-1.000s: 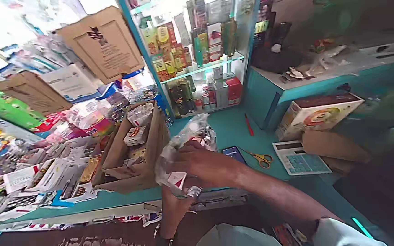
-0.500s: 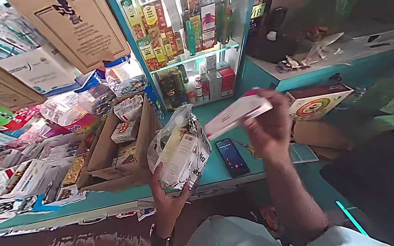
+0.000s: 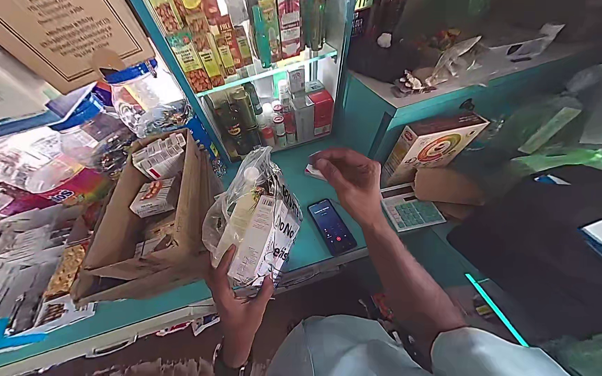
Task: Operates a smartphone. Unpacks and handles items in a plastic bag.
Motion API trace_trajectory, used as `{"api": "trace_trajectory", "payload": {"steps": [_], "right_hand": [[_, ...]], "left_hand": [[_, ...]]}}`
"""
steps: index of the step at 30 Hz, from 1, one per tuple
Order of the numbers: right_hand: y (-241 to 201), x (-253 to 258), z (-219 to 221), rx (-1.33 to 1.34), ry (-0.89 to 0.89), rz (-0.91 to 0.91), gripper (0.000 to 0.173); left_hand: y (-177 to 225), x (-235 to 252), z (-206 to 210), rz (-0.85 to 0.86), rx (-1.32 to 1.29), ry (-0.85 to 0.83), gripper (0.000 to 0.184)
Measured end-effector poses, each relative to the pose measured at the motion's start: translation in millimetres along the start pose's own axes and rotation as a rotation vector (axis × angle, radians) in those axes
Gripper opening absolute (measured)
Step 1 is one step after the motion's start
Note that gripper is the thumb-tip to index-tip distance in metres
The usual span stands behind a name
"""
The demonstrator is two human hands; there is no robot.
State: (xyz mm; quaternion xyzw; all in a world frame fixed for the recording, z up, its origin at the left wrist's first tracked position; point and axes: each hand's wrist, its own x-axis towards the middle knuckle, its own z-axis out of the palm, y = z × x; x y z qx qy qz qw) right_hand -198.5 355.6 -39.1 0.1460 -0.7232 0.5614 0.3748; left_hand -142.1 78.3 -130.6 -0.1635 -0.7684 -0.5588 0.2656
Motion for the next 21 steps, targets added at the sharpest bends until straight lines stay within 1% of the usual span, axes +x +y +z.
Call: {"api": "trace_trajectory", "payload": {"steps": [1, 2, 3, 5, 7, 8, 9, 11, 13, 15, 19, 21], "right_hand": [[-27, 5, 8, 0.093, -0.121, -0.085, 0.016], [-47, 10, 18, 0.1, -0.264, -0.15, 0.017], [-59, 14, 30, 0.022, -0.401, -0.2, 0.017], [-64, 15, 56, -0.277, -0.625, -0.26, 0.019], [-56, 12, 80, -0.543, -0.769, -0.254, 0.024], [-54, 13, 90, -0.62, -0.809, -0.228, 0.027], [-56, 16, 98, -0.642, -0.847, -0.185, 0.028], [-65, 22, 111, -0.629, -0.912, -0.09, 0.025], [-75, 25, 123, -0.66, -0.974, 0.02, 0.026], [-81, 26, 129, -0.672, -0.979, 0.102, 0.026], [-83, 25, 140, -0.688, -0.966, 0.133, 0.02], [-85, 26, 140, -0.701, -1.004, 0.124, 0.017]], "left_hand": [[1, 1, 1, 0.015, -0.005, 0.001, 0.087], [2, 2, 2, 0.03, -0.009, 0.006, 0.085], [2, 3, 2, 0.038, -0.011, 0.008, 0.084], [1, 1, 1, 0.044, -0.007, 0.013, 0.082], [2, -4, 3, 0.023, -0.012, 0.014, 0.082], [3, -4, 3, 0.021, -0.011, 0.011, 0.081], [4, -3, 3, 0.026, -0.01, 0.008, 0.08], [4, -2, 1, 0.035, 0.001, 0.0, 0.077], [5, -5, -1, 0.033, 0.004, -0.002, 0.076], [4, -7, -2, 0.029, 0.001, -0.014, 0.078], [0, -4, -8, 0.014, -0.008, -0.013, 0.083], [0, -4, -7, 0.015, -0.02, -0.014, 0.083]]}}
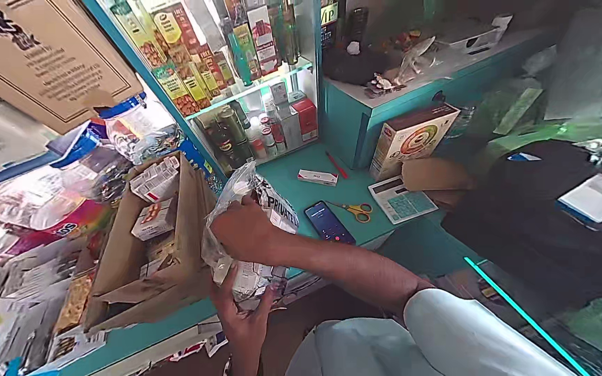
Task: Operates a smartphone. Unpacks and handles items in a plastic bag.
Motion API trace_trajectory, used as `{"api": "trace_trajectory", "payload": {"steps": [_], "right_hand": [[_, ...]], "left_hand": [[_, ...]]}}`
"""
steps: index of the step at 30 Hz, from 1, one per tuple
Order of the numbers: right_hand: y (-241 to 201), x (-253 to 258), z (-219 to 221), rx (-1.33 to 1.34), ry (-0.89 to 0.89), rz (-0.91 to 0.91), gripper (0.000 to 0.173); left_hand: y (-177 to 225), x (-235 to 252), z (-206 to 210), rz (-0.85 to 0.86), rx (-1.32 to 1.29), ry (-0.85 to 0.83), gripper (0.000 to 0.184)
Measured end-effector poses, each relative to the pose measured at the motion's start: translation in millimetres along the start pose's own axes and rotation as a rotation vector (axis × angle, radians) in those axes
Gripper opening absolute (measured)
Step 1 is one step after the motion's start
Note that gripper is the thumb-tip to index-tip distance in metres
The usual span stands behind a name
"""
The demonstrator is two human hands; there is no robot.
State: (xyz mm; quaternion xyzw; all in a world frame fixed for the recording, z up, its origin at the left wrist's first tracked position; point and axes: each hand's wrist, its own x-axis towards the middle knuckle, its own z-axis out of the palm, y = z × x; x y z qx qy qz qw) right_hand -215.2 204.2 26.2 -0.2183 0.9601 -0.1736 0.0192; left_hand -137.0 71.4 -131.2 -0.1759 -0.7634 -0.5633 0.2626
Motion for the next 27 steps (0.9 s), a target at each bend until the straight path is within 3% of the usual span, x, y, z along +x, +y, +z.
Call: {"api": "trace_trajectory", "payload": {"steps": [6, 13, 20, 27], "right_hand": [[-9, -2, -9, 0.029, -0.118, 0.024, 0.023], [-31, 12, 9, 0.029, -0.002, 0.16, 0.018], [-21, 4, 4, -0.021, 0.064, 0.117, 0.016], [3, -18, 3, -0.148, 0.18, -0.08, 0.017]], "left_hand": [[2, -5, 2, 0.021, -0.014, -0.01, 0.09], [0, -10, -2, 0.054, -0.03, -0.003, 0.088], [6, -7, 4, 0.053, 0.047, 0.046, 0.093], [9, -11, 8, 0.021, 0.102, 0.061, 0.091]]}}
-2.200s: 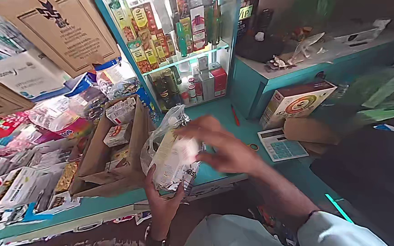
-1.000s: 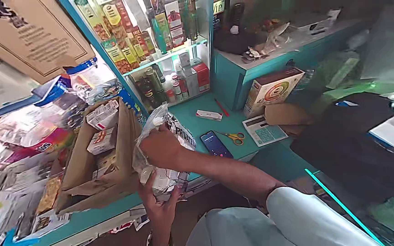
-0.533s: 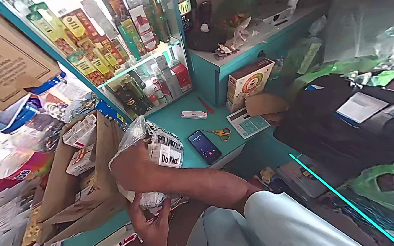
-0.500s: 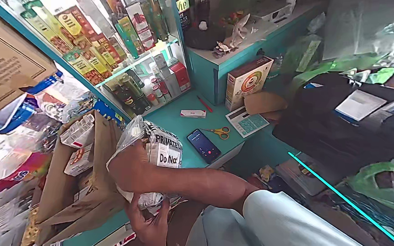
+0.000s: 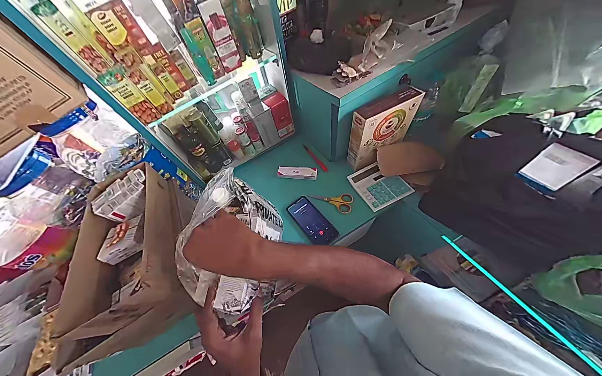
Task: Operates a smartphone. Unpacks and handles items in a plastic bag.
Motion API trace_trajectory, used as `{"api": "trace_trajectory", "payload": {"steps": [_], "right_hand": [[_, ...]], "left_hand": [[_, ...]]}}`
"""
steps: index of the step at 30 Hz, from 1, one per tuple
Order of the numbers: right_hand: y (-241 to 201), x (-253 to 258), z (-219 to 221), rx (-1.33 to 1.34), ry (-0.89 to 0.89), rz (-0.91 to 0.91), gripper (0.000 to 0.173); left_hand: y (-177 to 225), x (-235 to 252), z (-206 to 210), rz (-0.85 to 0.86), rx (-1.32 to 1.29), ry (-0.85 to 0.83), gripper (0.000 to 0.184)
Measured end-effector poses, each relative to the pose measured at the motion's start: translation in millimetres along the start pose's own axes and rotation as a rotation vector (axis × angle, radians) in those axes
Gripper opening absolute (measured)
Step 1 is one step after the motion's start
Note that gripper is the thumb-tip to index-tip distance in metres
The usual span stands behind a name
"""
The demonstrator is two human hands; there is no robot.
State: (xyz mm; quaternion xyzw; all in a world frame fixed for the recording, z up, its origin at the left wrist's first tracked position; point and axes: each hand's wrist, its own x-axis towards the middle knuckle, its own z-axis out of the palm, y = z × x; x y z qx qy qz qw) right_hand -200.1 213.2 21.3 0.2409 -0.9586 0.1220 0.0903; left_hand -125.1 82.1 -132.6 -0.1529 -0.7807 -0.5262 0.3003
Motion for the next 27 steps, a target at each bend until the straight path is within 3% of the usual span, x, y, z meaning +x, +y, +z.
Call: {"api": "trace_trajectory", "payload": {"steps": [5, 12, 17, 27], "right_hand": [[24, -8, 6, 0.181, 0.111, -0.189, 0.015], [25, -30, -5, 0.299, 0.135, -0.137, 0.007], [29, -26, 9, 0.222, 0.283, -0.194, 0.013], [56, -43, -13, 0.234, 0.178, -0.443, 0.014]], "left_hand": [[-1, -4, 8, 0.016, 0.007, 0.041, 0.094], [-6, -7, 9, 0.107, -0.009, 0.008, 0.092], [-5, -3, 10, 0.099, -0.011, 0.003, 0.093], [-11, -8, 7, 0.152, 0.004, -0.031, 0.088]]}}
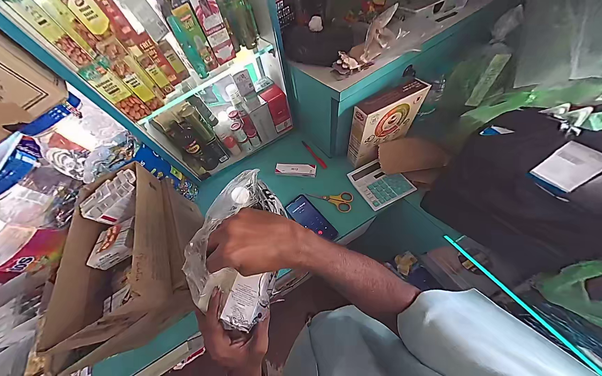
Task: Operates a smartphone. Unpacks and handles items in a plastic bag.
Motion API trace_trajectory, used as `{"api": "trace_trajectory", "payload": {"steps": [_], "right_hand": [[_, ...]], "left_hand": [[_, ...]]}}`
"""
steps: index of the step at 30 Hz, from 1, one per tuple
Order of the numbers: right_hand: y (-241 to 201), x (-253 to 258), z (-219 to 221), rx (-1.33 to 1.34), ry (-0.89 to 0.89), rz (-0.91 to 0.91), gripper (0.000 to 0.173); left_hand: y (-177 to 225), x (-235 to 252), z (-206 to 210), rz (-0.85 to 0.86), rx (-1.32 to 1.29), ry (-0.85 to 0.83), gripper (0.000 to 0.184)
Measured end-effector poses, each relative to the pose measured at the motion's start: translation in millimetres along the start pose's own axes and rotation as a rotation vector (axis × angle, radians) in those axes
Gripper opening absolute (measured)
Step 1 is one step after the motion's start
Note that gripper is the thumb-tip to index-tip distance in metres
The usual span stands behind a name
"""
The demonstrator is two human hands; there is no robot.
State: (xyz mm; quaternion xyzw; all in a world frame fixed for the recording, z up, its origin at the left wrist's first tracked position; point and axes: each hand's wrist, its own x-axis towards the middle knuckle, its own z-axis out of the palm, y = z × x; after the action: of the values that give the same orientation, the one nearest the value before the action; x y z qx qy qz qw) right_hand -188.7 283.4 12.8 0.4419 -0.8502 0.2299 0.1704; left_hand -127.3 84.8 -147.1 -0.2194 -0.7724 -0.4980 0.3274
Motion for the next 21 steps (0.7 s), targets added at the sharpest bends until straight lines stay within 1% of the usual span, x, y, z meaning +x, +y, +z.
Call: {"api": "trace_trajectory", "payload": {"steps": [3, 5, 8, 9, 10, 13, 14, 15, 16, 18, 19, 20, 21], "right_hand": [[1, -10, 1, -0.057, 0.102, -0.068, 0.016], [-4, -20, -5, -0.031, 0.178, -0.092, 0.018], [0, -45, -13, 0.251, 0.357, -0.076, 0.012], [4, -55, -18, 0.38, 0.46, -0.056, 0.009], [10, -66, -21, 0.496, 0.599, -0.033, 0.008], [42, -98, -21, 0.869, 1.048, 0.044, 0.018], [55, -107, -17, 1.035, 1.164, 0.05, 0.021], [66, -116, -13, 1.199, 1.237, 0.059, 0.02], [76, -123, -8, 1.346, 1.286, 0.086, 0.02], [89, -130, 5, 1.541, 1.347, 0.206, 0.022], [95, -133, 14, 1.602, 1.343, 0.268, 0.028], [101, -136, 23, 1.646, 1.329, 0.33, 0.03], [107, -136, 33, 1.674, 1.314, 0.39, 0.029]], "left_hand": [[-2, 1, 2, -0.005, -0.003, 0.004, 0.088], [-4, 0, 2, -0.001, -0.004, -0.001, 0.087], [-2, -1, 1, -0.029, -0.041, -0.008, 0.086], [-1, -1, 2, -0.051, -0.051, -0.002, 0.085], [0, -1, 2, -0.074, -0.059, 0.004, 0.087], [-2, 6, 0, -0.127, -0.13, 0.032, 0.093], [-3, 8, -1, -0.142, -0.159, 0.038, 0.093], [-5, 9, 0, -0.15, -0.182, 0.051, 0.093], [-6, 10, 0, -0.155, -0.197, 0.06, 0.093], [-8, 11, 0, -0.161, -0.206, 0.071, 0.094], [-8, 11, 0, -0.157, -0.202, 0.071, 0.094], [-9, 10, 1, -0.15, -0.197, 0.073, 0.094], [-8, 8, 2, -0.148, -0.198, 0.075, 0.093]]}}
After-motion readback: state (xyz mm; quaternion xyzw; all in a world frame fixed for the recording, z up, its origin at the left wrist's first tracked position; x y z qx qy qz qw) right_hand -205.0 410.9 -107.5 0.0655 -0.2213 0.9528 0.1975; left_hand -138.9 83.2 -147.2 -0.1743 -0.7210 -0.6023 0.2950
